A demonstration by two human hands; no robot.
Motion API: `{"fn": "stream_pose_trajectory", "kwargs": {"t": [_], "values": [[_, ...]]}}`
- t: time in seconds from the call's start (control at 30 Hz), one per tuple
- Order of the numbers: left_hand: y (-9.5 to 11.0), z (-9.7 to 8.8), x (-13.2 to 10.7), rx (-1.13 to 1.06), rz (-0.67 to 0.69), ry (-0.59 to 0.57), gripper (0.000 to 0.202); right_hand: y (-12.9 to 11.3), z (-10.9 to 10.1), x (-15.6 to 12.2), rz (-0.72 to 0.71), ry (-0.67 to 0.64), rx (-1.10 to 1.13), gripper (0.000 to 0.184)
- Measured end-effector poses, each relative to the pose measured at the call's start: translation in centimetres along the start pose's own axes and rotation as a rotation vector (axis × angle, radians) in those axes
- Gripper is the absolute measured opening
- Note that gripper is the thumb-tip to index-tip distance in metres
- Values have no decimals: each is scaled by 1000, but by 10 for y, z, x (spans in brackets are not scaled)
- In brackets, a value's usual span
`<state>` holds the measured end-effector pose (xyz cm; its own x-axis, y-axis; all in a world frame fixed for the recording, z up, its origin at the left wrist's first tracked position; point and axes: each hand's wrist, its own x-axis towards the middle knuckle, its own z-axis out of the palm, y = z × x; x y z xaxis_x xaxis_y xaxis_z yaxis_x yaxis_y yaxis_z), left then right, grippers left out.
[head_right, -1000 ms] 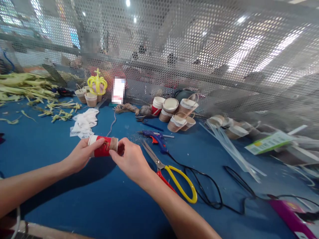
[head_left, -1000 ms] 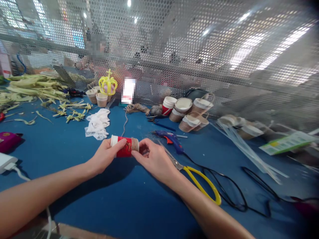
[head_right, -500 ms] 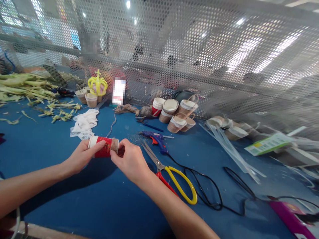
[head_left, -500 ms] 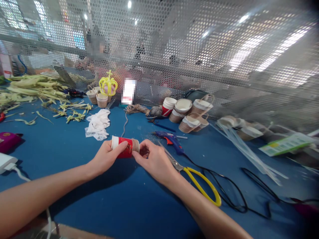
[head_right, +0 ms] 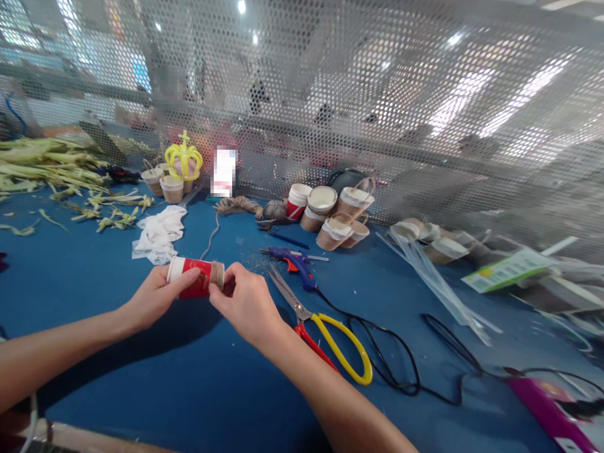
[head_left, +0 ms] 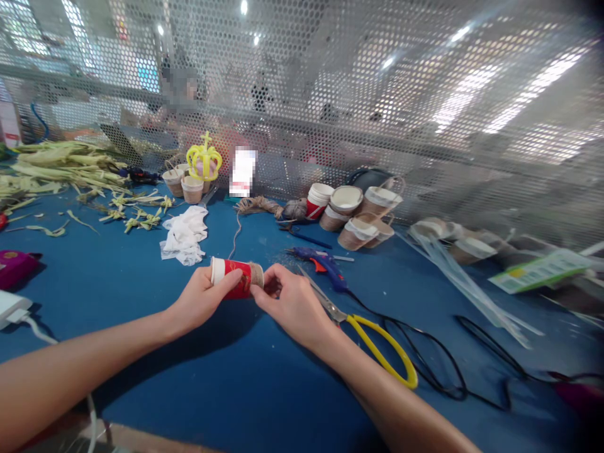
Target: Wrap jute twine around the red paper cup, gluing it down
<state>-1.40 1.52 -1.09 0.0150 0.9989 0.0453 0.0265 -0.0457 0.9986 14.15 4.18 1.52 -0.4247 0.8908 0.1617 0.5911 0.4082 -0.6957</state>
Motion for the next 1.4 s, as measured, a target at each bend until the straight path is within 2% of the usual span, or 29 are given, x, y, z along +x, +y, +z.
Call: {"fn": "stream_pose_trajectory", "kwargs": {"t": [0.2,0.53,0.67,0.77,0.93,1.0,1.13,1.23,1.33,1.4], "values": [[2,0,0,9,17,34,26,0,-1,0,-8,-8,5,14],[-2,-2,1,-38,-19,24,25,0,-1,0,32,-21,9,17],[-2,-3,5,-243,-102,37,26,0,-7,4,44,-39,147,17],[0,-2,7,-368,-154,52,27,2,-13,6,72,-6,261,16],[2,-3,6,-393,-186,65,31,0,-16,4,151,-85,527,16],[1,-3,7,-390,-192,79,32,-3,-16,2,154,-94,570,15],[0,-4,9,-402,-188,53,31,-8,-17,1,111,-89,539,15],[0,-4,8,-422,-192,15,29,-6,-19,-1,128,-84,475,8],[1,-3,8,-435,-231,32,25,1,-17,-5,131,-19,385,21],[0,-3,8,-442,-302,35,24,8,-11,-10,109,14,328,21]]}}
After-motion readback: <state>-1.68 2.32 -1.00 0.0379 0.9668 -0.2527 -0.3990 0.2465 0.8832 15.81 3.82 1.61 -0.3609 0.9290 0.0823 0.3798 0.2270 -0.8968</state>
